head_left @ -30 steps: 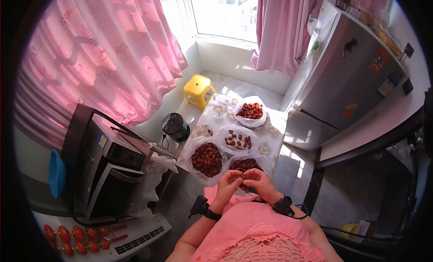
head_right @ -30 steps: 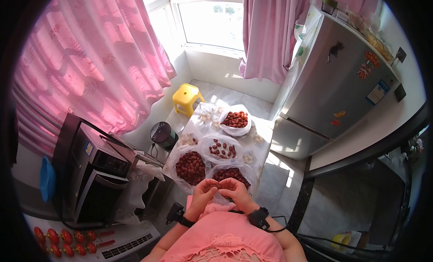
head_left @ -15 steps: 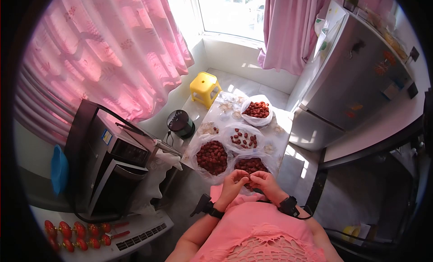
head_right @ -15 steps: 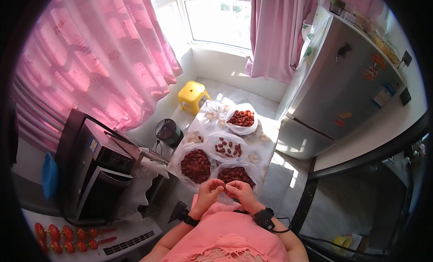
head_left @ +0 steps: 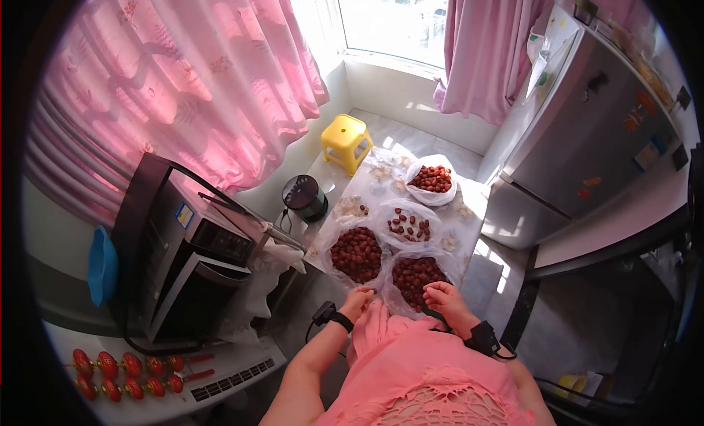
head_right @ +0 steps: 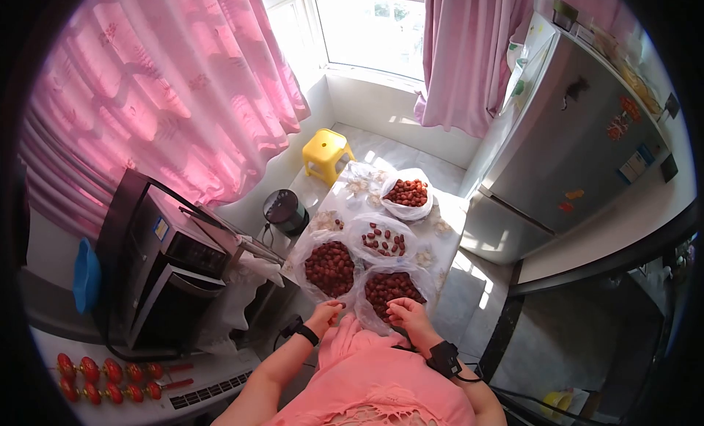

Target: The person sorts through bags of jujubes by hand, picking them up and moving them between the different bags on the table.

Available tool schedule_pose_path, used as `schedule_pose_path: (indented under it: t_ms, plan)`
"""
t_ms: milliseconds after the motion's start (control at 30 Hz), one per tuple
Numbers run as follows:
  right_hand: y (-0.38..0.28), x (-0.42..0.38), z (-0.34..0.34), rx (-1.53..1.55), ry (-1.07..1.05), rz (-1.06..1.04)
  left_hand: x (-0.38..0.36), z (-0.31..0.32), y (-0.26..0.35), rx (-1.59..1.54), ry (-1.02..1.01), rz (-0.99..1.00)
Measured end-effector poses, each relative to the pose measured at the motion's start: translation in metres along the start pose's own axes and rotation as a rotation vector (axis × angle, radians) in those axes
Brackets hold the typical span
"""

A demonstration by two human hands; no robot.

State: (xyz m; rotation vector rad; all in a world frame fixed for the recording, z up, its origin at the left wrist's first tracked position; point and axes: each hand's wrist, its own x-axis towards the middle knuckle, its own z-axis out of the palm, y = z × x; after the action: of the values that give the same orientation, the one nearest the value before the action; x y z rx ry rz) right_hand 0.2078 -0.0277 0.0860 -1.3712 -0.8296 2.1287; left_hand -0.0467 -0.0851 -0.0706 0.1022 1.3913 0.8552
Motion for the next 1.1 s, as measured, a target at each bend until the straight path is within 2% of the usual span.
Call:
schedule_pose_path:
  t_ms: [33,100,133,200,333,400,433,467,533,567,633,800,900,1033,1100]
  plan:
    - [0.001,0.000,-0.001,0.020,0.027,-0.021,0.003,-0.007,0.006,0.004,0.000,-0.001]
    - [0.003,0.000,-0.002,0.035,0.036,-0.022,0.012,-0.017,0.018,-0.079,0.160,0.056]
    - [0.004,0.000,-0.002,0.046,0.044,-0.023,0.017,-0.019,0.025,-0.076,0.160,0.053]
    - [0.006,0.001,0.000,0.051,0.045,-0.017,0.026,-0.019,0.045,0.002,0.152,0.214]
    - [0.006,-0.002,0.003,0.056,0.058,-0.024,0.044,-0.017,0.079,0.024,0.258,0.236]
    - [0.008,-0.003,0.001,0.059,0.077,-0.034,0.057,-0.014,0.090,-0.310,0.258,0.156]
    - [0.007,-0.003,0.001,0.064,0.086,-0.040,0.048,-0.002,0.100,-0.391,0.211,0.031]
    - [0.005,-0.002,0.002,0.067,0.093,-0.045,0.034,0.010,0.107,-0.385,0.203,0.030]
    - [0.004,-0.003,0.006,0.047,0.108,-0.072,0.001,0.038,0.112,-0.557,-0.312,-0.011]
    - [0.003,-0.004,0.008,0.051,0.123,-0.070,-0.021,0.055,0.115,-0.552,-0.319,-0.024]
    - [-0.003,-0.003,0.016,-0.059,0.077,-0.165,-0.059,0.087,0.119,-0.584,-0.462,0.057]
    - [-0.006,-0.001,0.024,-0.082,0.012,-0.216,-0.078,0.128,0.089,-0.485,-0.568,0.203]
    - [-0.001,0.005,0.020,-0.081,-0.036,-0.246,-0.089,0.142,0.074,-0.215,-0.633,0.372]
    - [-0.009,0.001,0.019,-0.005,-0.024,-0.246,-0.087,0.142,0.074,-0.267,-0.643,0.368]
    - [-0.016,-0.003,0.019,0.072,-0.012,-0.254,-0.092,0.140,0.079,-0.195,-0.561,0.424]
